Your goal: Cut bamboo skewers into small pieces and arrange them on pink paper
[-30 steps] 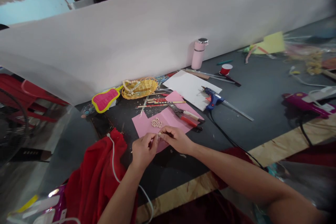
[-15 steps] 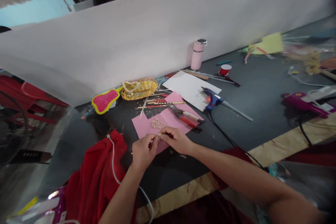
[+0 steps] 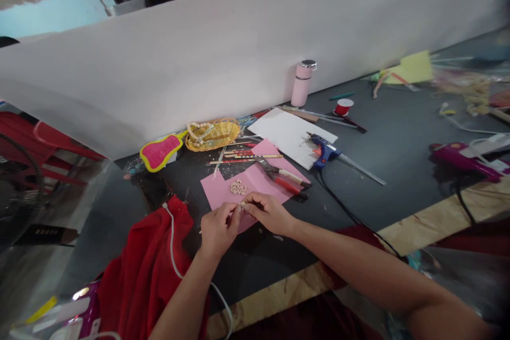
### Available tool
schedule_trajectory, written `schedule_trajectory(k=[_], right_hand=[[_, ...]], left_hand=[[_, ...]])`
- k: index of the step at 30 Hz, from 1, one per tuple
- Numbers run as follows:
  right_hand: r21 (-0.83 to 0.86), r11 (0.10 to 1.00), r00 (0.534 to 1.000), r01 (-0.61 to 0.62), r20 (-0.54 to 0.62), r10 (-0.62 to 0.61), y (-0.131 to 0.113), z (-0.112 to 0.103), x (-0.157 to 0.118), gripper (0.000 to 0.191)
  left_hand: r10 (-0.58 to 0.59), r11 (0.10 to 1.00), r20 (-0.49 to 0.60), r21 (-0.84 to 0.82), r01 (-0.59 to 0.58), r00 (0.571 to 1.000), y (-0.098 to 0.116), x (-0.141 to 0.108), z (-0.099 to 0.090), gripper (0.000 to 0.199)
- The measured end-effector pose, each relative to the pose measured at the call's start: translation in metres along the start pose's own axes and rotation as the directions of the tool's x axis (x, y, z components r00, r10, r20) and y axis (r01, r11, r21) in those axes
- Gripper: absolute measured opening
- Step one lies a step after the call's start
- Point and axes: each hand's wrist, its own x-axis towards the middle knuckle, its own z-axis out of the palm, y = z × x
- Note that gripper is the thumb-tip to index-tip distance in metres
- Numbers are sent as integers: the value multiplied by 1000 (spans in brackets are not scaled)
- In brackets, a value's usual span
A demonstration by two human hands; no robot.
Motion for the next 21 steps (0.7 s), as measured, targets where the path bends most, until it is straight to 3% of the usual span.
schedule_trajectory(k=[21], right_hand=[[-18, 1000, 1000, 8, -14, -8, -2, 0, 0, 27]], left_hand=[[-6, 1000, -1, -24, 6, 1000, 0, 0, 0, 21]])
